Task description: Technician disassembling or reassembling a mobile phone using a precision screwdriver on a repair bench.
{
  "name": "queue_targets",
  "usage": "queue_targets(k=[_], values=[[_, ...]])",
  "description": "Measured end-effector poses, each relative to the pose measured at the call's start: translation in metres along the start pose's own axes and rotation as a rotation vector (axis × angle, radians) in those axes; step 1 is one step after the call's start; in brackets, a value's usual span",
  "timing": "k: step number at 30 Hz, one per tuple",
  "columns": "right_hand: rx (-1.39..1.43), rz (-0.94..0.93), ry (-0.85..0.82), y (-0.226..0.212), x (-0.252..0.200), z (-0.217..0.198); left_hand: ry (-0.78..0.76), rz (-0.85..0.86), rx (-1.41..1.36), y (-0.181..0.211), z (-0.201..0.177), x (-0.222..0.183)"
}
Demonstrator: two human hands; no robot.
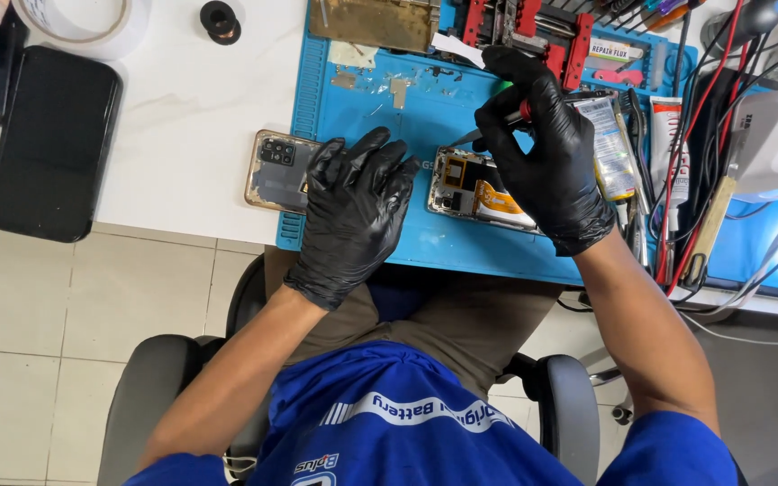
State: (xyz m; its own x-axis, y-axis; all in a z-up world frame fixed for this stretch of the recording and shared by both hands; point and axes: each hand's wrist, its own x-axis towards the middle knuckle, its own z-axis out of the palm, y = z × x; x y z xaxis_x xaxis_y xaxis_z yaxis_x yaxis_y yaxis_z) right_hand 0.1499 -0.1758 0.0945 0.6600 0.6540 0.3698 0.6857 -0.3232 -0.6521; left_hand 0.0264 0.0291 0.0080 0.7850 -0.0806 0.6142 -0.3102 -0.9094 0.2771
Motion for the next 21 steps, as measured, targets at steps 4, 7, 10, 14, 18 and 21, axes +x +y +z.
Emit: queue_targets(k=[4,7,10,14,18,21], values=[[-0.053,-0.027,-0.001,0.006,0.002,0.001,0.154,-0.003,0.090,-0.002,-0.013,0.006],[-0.072,-0.133,-0.033,0.011,0.005,-0.004,0.248,-0.111,-0.005,-0.009,-0.028,0.007],[-0.163,-0.076,-0.209,0.013,0.009,-0.012,0.250,-0.102,0.034,-0.022,-0.048,0.006],[-0.578,-0.215,-0.215,0.014,0.020,-0.019,0.154,-0.086,0.080,-0.042,-0.061,-0.009],[-0.355,-0.079,-0.476,0.000,0.037,-0.028,0.065,-0.048,0.060,-0.049,-0.063,-0.029],[-0.589,-0.307,-0.204,0.019,0.033,-0.015,-0.036,-0.061,0.036,-0.044,-0.056,-0.035]])
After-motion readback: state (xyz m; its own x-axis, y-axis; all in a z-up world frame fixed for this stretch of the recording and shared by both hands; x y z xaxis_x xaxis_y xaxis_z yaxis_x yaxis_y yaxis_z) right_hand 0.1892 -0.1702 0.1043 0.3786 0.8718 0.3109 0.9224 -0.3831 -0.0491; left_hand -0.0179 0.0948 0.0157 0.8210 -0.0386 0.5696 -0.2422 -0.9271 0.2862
